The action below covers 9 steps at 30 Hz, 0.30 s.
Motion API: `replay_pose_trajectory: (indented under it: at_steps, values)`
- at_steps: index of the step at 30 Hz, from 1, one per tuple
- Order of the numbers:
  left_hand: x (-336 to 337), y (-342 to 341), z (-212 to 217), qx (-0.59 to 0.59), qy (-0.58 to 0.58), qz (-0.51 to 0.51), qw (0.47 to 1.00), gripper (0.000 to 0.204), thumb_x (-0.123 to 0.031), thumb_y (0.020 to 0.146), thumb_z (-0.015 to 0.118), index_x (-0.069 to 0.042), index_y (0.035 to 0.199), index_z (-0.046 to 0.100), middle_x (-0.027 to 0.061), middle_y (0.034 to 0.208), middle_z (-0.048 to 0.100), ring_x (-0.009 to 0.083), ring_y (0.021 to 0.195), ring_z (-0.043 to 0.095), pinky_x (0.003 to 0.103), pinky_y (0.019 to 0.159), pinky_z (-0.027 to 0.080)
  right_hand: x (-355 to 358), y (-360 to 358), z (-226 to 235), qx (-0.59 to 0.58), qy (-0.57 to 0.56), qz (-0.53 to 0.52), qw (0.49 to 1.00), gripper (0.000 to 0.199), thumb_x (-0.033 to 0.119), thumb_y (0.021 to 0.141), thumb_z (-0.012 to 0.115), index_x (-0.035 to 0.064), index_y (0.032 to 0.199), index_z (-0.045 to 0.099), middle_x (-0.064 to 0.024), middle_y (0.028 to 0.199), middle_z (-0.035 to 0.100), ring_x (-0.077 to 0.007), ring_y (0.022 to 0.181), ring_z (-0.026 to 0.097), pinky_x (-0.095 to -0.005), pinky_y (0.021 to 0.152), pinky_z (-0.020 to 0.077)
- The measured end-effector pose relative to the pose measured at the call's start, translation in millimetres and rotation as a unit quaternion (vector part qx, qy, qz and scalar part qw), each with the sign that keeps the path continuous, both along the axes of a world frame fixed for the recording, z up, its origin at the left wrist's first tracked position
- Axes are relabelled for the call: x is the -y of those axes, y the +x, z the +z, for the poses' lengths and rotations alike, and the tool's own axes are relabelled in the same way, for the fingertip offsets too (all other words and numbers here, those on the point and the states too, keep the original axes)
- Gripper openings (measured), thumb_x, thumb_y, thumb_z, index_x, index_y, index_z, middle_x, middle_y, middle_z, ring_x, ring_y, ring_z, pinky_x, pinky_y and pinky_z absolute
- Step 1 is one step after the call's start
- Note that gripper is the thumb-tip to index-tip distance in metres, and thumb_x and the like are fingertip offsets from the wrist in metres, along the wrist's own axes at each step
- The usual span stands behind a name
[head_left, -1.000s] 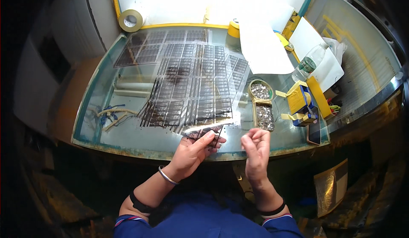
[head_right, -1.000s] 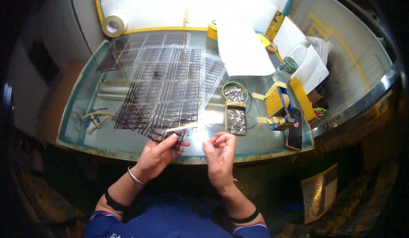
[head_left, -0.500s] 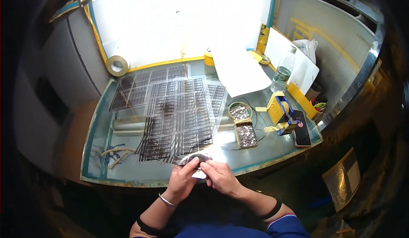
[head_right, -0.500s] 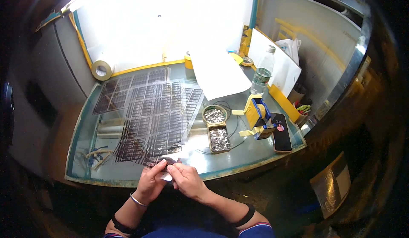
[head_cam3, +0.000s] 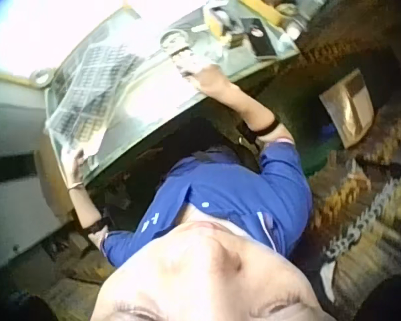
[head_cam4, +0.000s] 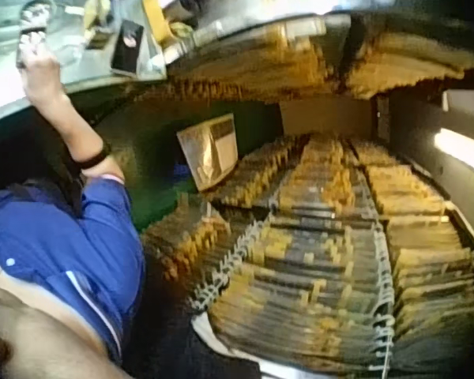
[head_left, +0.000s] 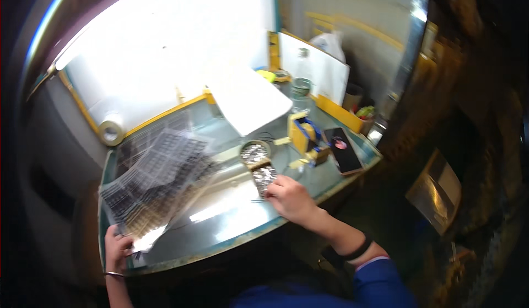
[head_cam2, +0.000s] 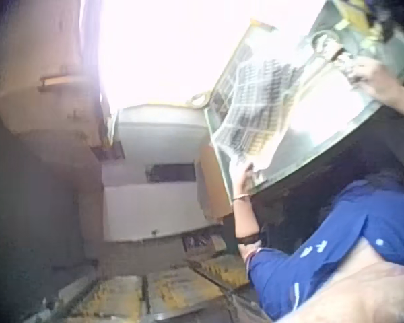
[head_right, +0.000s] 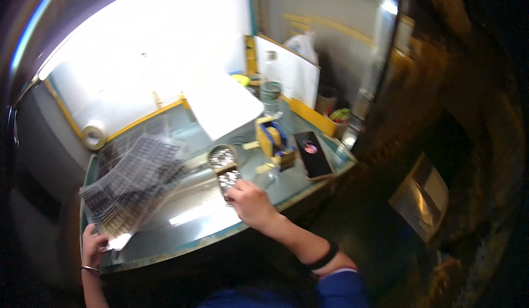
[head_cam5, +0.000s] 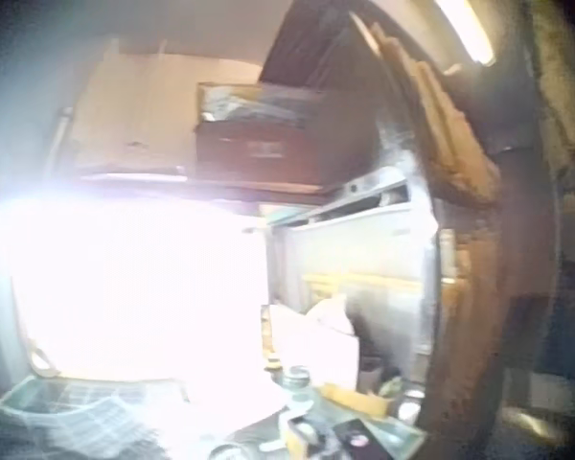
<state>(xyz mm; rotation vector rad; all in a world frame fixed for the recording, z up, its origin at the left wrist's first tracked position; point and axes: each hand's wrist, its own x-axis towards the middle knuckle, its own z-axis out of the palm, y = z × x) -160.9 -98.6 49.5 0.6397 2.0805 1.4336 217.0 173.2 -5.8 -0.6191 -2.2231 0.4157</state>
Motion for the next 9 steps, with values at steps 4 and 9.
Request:
replay_pose_trajectory:
  at_steps: [4, 9]
  values:
    - [9, -109, -51, -0.103, 0.018, 0.048, 0.993, 0.061, -0.003, 0.079, 0.058, 0.002, 0.134, 0.031, 0.0093, 0.098, 0.057, 0.0159, 0.074, 0.058, 0.025, 0.058, 0.049, -12, -27, -14, -0.001, 0.065, -0.037, 0.997, 0.014, -0.002, 0.065, 0.055, 0.0007, 0.078, 0.051, -0.016, 0.078, 0.053, -0.0328, 0.077, 0.056, -0.0407, 0.068, 0.0474]
    - [-18, -102, -61, -0.572, -0.249, 0.003, 0.782, 0.068, -0.034, 0.085, 0.06, -0.006, 0.139, 0.03, 0.0199, 0.141, 0.03, 0.0337, 0.132, 0.025, 0.041, 0.108, 0.021, 15, 11, 6, 0.047, -0.045, 0.012, 0.998, 0.02, 0.01, 0.072, 0.065, 0.0017, 0.086, 0.053, -0.0146, 0.083, 0.054, -0.0301, 0.086, 0.057, -0.0392, 0.074, 0.0478]
